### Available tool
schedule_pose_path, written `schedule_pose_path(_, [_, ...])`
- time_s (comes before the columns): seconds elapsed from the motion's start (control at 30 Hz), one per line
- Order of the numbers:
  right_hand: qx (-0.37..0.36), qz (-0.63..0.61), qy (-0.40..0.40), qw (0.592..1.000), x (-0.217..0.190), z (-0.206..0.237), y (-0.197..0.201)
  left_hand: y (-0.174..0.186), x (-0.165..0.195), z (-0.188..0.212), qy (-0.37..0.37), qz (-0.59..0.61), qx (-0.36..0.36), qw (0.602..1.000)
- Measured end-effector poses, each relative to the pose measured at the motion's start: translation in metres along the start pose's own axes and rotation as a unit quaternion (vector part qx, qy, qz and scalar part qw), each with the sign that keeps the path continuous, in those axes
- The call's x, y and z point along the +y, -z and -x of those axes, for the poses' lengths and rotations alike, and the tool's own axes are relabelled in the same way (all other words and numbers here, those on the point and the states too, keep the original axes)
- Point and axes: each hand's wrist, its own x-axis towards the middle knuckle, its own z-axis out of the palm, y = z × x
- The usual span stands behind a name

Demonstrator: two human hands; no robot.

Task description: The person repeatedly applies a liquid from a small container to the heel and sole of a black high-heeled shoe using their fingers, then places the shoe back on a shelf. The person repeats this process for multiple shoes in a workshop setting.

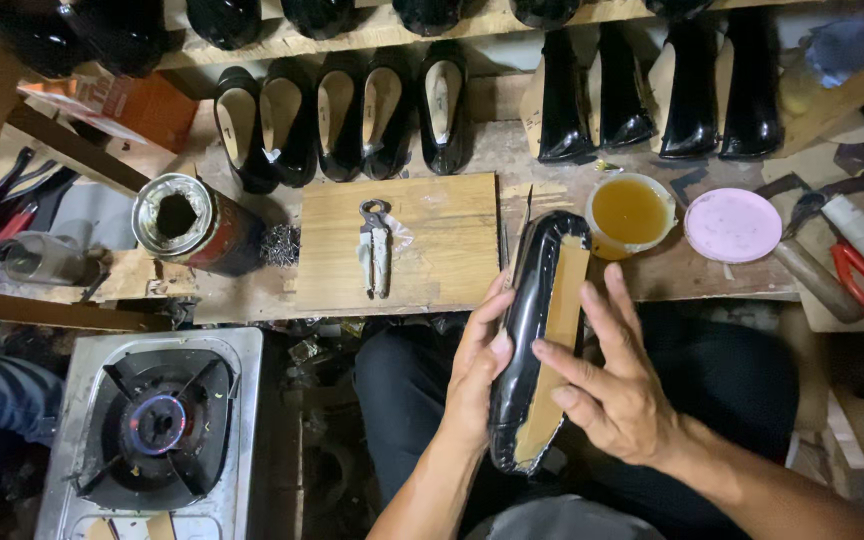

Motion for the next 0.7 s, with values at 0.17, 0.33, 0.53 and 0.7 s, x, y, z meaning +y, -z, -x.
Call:
schedule_pose_path(0.17, [0.000,0.019,0.003,1.000,-0.018,0.008,-0.003,-0.005,-0.005,-0.005,-0.042,0.017,0.020,0.999])
schedule_pose_path(0.33, [0.006,0.066,0.043,0.997,-0.026,0.010,-0.008,-0.005,-0.002,-0.005,-0.040,-0.025,0.058,0.997])
schedule_pose_path(0.53, [0.008,0.080,0.080,0.994,-0.032,0.012,-0.012,-0.004,0.000,-0.007,-0.042,-0.035,0.082,0.995])
schedule_pose_path(0.7, [0.011,0.015,0.053,0.998,-0.029,0.009,-0.009,-0.002,0.002,-0.005,-0.050,-0.025,0.052,0.997])
